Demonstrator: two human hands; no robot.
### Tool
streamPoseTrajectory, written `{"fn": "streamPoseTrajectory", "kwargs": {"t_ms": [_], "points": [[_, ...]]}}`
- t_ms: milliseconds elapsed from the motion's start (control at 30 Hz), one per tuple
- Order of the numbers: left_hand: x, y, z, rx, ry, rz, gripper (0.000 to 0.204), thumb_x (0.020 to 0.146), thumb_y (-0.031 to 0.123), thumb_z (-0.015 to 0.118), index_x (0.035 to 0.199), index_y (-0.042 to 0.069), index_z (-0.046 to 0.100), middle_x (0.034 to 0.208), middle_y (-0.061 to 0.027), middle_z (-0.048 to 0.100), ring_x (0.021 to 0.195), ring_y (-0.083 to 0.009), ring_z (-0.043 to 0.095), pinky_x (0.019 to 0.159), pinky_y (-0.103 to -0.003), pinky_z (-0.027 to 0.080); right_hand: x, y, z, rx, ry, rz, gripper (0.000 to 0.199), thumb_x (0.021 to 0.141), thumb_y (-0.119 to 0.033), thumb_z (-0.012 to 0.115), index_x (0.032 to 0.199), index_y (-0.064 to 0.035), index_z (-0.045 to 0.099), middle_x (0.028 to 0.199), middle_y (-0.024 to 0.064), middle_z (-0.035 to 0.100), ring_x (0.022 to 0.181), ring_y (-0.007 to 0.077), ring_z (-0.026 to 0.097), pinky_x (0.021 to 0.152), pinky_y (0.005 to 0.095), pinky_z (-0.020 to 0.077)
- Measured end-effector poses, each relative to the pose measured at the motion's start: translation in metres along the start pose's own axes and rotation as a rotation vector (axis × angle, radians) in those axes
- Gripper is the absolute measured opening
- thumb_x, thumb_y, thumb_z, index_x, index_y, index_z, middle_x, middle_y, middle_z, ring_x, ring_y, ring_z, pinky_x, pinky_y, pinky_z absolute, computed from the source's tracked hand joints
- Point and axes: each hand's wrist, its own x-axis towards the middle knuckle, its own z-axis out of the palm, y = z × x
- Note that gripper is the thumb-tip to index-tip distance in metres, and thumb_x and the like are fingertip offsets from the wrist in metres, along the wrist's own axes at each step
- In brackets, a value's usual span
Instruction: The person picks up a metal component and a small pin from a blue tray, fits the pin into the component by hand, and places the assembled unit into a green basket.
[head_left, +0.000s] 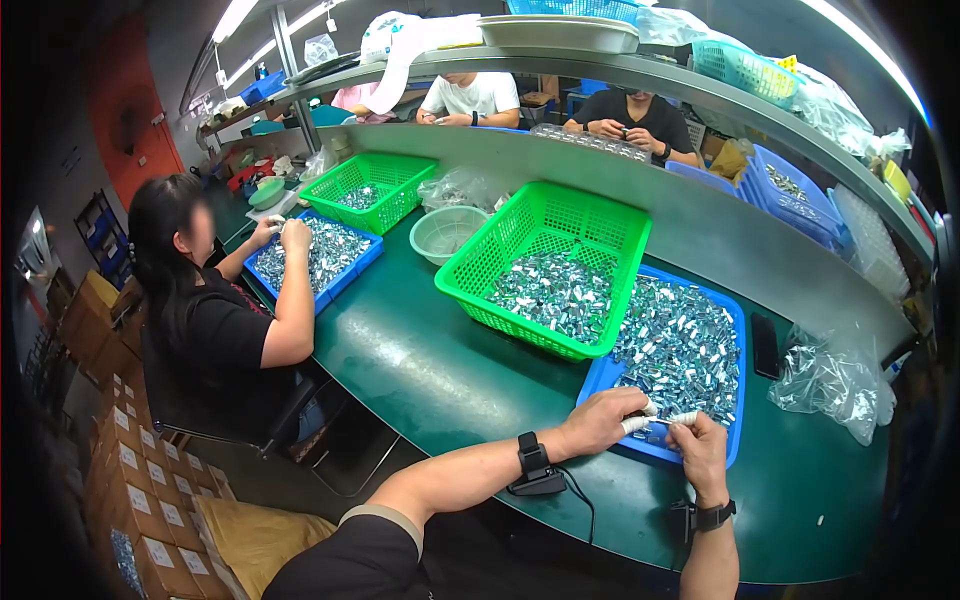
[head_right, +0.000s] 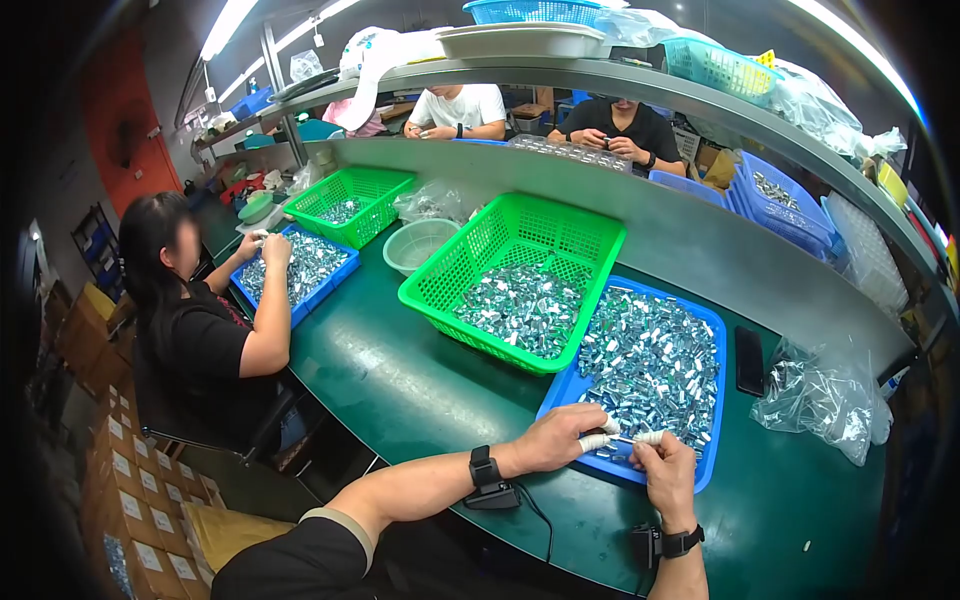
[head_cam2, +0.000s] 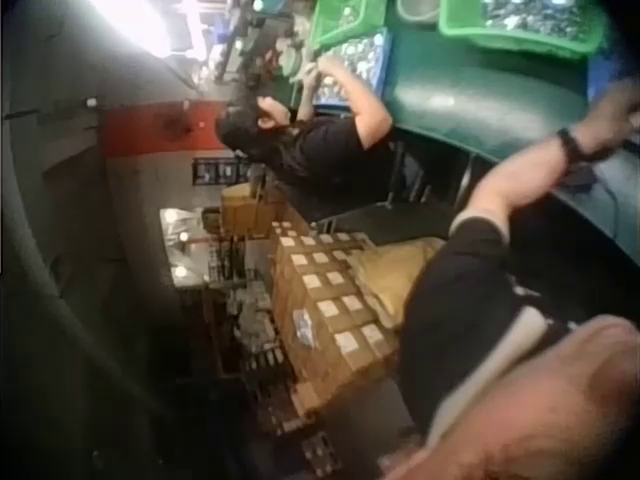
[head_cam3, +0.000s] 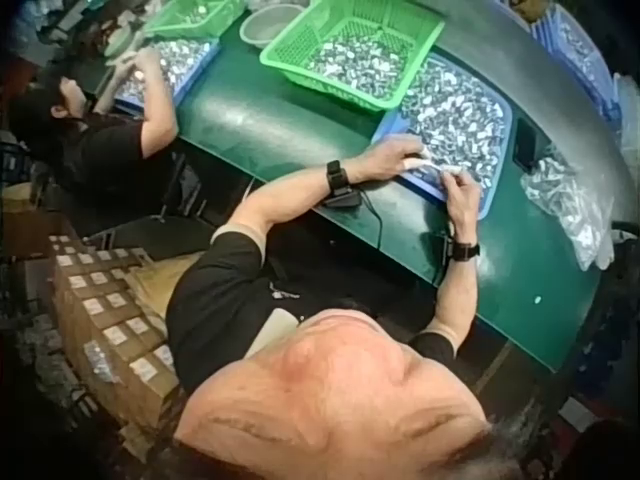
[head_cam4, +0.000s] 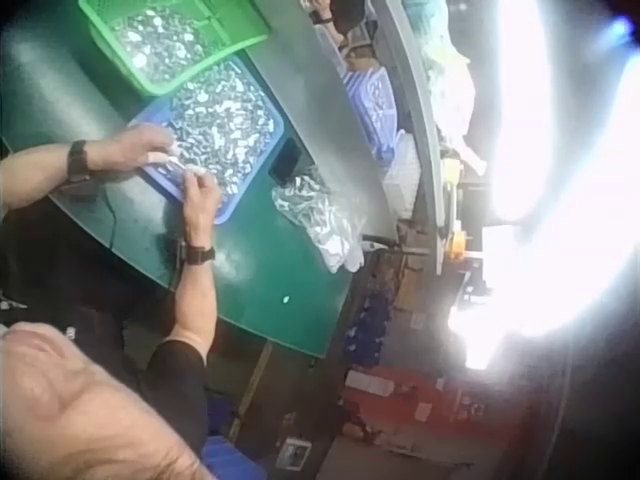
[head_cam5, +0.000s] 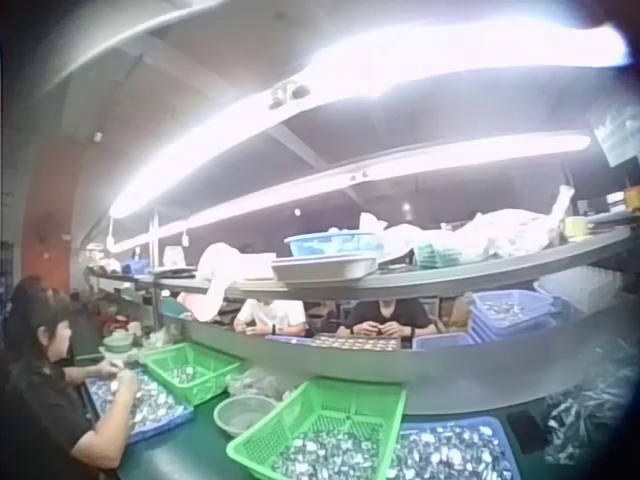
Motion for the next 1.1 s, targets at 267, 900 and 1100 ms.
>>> {"fn": "streamPoseTrajectory", "kwargs": {"t_ms": [267, 900, 1100], "points": [[-0.002, 0.000, -0.002, 0.019, -0.042, -0.053, 0.015, 0.095, 0.013, 0.070, 0.105, 0.002, 0.067, 0.097, -0.0139, 0.065, 0.096, -0.0361, 0.064, 0.084, -0.044, 0.052, 0.001, 0.008, 0.002, -0.037, 0.005, -0.028, 0.013, 0.099, -0.011, 0.068, 0.094, 0.0012, 0.070, 0.077, 0.0026, 0.070, 0.064, 0.0072, 0.059, 0.060, 0.0226, 0.0459], [0.001, 0.001, -0.003, -0.023, -0.009, -0.056, 0.015, 0.094, 0.010, 0.072, 0.105, 0.002, 0.068, 0.098, -0.0138, 0.068, 0.094, -0.0340, 0.066, 0.082, -0.042, 0.053, 0.004, 0.004, 0.003, -0.031, 0.014, -0.040, 0.025, 0.103, -0.019, 0.066, 0.085, -0.0010, 0.069, 0.070, 0.0021, 0.067, 0.063, 0.0072, 0.057, 0.058, 0.0241, 0.0438], [-0.004, 0.012, -0.008, -0.051, 0.067, -0.070, 0.017, 0.092, 0.007, 0.074, 0.108, 0.002, 0.070, 0.099, -0.0127, 0.070, 0.095, -0.0308, 0.069, 0.083, -0.039, 0.055, 0.002, 0.008, -0.001, -0.005, 0.065, -0.073, 0.028, 0.103, -0.022, 0.067, 0.084, -0.0016, 0.069, 0.070, 0.0023, 0.067, 0.062, 0.0071, 0.057, 0.058, 0.0245, 0.0438]]}}
